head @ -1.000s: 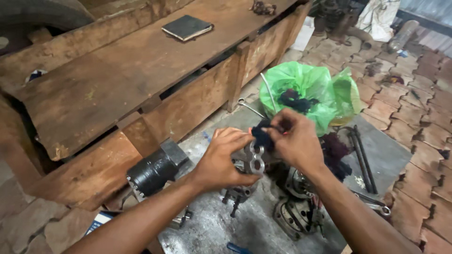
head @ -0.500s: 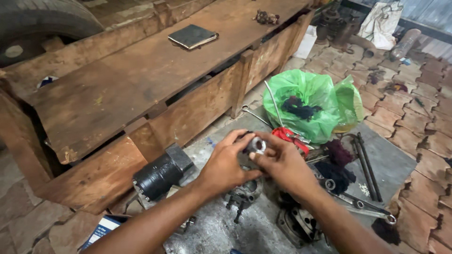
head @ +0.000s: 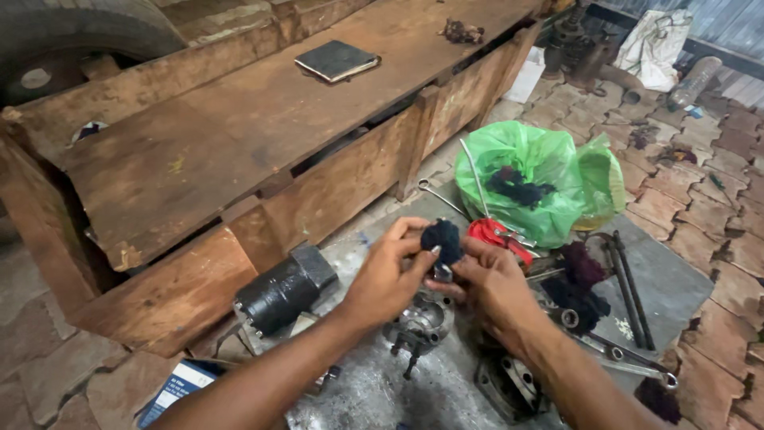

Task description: The person wipes mechanical components with a cloth and assembles various metal rings, cylinders, and internal parts into a housing by hand.

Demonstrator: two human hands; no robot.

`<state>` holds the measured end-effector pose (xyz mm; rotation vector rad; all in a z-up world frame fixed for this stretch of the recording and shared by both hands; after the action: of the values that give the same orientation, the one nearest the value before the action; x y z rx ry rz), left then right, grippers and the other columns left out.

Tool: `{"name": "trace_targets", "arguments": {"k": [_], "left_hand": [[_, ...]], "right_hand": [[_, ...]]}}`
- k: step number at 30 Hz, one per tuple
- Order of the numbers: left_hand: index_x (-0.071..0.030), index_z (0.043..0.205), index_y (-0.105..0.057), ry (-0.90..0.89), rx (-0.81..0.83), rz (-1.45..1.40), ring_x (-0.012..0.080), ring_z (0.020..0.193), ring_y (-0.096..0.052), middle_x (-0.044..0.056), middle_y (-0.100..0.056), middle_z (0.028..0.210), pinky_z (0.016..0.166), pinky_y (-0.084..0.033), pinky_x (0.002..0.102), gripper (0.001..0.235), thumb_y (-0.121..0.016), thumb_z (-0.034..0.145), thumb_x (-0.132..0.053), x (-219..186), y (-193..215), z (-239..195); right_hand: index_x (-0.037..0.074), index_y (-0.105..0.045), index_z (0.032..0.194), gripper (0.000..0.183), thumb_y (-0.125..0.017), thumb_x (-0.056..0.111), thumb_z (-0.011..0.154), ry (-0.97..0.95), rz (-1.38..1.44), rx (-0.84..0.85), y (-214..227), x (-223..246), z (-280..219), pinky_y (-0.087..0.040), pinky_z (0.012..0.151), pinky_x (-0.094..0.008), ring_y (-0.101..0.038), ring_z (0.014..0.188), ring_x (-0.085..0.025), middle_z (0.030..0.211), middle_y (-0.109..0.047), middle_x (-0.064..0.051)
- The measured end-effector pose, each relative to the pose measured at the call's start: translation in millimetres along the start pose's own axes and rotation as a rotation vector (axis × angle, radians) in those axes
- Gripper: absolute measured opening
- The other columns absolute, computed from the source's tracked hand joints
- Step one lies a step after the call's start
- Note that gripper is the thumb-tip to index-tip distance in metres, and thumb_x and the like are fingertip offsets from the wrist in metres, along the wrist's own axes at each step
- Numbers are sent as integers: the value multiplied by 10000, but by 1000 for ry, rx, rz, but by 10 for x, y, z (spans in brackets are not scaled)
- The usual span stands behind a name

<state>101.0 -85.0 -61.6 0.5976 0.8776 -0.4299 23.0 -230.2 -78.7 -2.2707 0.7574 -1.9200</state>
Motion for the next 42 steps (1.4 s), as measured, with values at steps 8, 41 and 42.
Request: {"name": "trace_targets", "arguments": {"k": [8, 41, 42], "left_hand": [[-18, 1380, -503, 230, -72, -286, 194, 1136, -624, 133, -655, 1210, 995, -491, 340, 419, -503, 1061, -289, -60, -196, -168], [20, 1109, -634, -75, -186, 21, 270, 1019, -673, 188, -681, 1067, 900, -539, 388, 254, -453, 1069, -153, -253, -78, -54], [10, 1082, -635, -51, -213, 29, 254, 1000, -678, 176, -687, 1049, 885, -550, 379, 294, -416, 1099, -186, -243, -85, -42]], "right_hand": [[-19, -705, 1173, 293, -674, -54, 884, 234, -327, 91, -114, -126, -136, -568, 786, -252, -685, 867, -86, 990, -747, -23], [-5, -643, 1253, 397, -648, -101, 868, 329, -324, -109, -340, -182, -164, -549, 838, -260, -691, 970, -120, 1105, -752, -87], [-8, -644, 1251, 374, -644, -87, 885, 343, -356, -103, -337, -181, -184, -547, 850, -240, -690, 982, -102, 1107, -752, -69]]}}
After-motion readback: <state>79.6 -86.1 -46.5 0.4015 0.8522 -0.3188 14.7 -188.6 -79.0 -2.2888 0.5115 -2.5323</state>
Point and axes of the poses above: each hand's wrist, its own z-axis towards the middle knuckle, its own y-axis out of the back of the hand, x = y × z, the point moved 4 cm from there along z, towards the middle knuckle
